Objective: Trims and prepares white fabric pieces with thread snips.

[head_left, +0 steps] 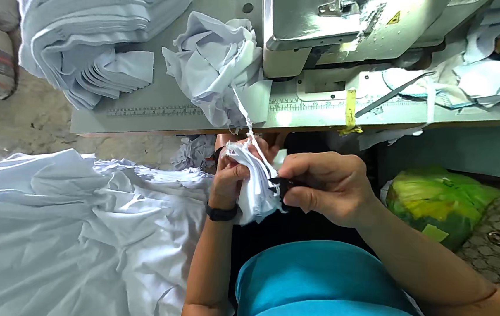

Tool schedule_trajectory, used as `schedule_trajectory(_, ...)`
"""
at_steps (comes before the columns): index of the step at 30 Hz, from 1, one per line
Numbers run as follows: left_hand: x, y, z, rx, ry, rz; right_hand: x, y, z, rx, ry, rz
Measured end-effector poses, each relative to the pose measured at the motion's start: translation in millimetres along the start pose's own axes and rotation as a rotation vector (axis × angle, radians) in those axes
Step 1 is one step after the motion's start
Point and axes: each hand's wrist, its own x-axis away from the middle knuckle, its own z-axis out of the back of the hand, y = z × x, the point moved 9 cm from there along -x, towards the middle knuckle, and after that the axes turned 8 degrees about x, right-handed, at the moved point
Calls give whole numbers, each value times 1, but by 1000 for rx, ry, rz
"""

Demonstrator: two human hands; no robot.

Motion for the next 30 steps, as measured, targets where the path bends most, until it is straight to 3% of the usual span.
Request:
schedule_trajectory(5,37,21,15,-397,179,1,-8,12,20,403,100,60)
schedule_trajectory(13,61,34,35,-444,472,-3,-13,23,19,636,203,123)
schedule_trajectory(20,62,28,23,-755,320,-33,-15,37,14,926,138,69)
schedule_trajectory(24,61,30,19,-817,319,-2,-29,56,-1,1046,80,124)
schedule_trajectory(28,58,27,12,-838,283,0,-47,59,-19,897,7,234)
schedule_trajectory(30,61,34,15,-815,342,-65,-54,55,-9,736,48,172)
